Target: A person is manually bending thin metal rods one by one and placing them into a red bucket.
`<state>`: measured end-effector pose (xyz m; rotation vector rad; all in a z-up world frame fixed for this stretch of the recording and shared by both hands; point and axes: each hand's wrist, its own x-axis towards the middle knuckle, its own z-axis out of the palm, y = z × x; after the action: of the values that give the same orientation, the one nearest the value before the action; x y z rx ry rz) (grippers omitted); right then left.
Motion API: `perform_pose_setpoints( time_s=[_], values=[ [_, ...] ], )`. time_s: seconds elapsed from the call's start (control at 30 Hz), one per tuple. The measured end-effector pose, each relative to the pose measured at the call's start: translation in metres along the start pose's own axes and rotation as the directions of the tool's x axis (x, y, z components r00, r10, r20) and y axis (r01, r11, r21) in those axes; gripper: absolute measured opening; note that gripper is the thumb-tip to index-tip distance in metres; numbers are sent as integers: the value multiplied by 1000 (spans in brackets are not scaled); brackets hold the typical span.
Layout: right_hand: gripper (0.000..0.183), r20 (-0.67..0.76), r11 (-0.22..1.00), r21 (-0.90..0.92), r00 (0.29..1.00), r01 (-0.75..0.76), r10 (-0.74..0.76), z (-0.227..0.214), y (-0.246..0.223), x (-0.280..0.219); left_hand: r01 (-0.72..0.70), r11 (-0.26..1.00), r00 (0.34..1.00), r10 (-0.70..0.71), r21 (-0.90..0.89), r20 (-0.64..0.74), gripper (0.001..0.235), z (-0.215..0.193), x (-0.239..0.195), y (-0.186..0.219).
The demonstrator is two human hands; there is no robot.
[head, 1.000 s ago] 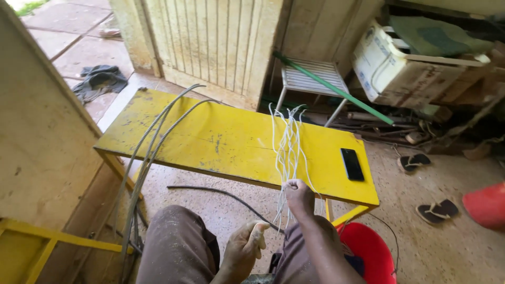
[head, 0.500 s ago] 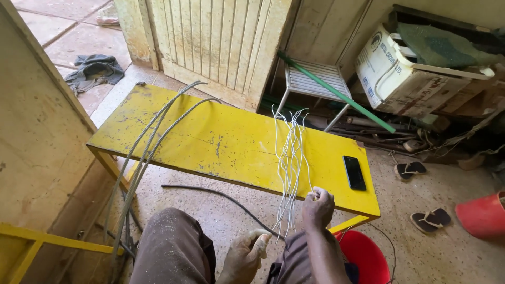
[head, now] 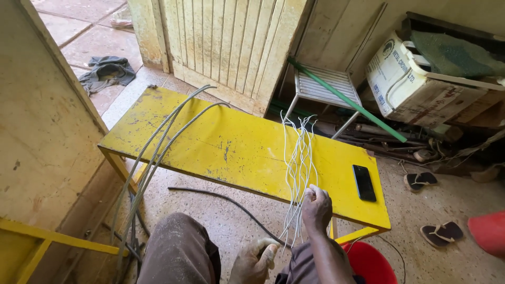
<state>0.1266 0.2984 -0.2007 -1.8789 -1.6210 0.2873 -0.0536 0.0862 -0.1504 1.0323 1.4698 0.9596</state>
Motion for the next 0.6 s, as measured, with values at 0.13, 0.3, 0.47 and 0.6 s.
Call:
perform_pose_setpoints(
  time_s=[0.13,0.3,0.47,0.6],
  values=[
    [40,3,997,66,999,-36,36,-3,-13,29,-123,984,992,119,-129,-38,24,12,13,-33],
    [39,253,981,-36,948,-190,193,-7,-33,71,-7,989,999,14,-146,46,25,2,6,-19],
    [38,321,964,80,922,-253,216,-20,-48,83,26,984,999,-21,-178,34,27,4,8,-20],
    [27,318,889,291,912,-355,260,-59,-82,83,-18,995,999,21,-102,34,24,3,10,-18]
  ],
)
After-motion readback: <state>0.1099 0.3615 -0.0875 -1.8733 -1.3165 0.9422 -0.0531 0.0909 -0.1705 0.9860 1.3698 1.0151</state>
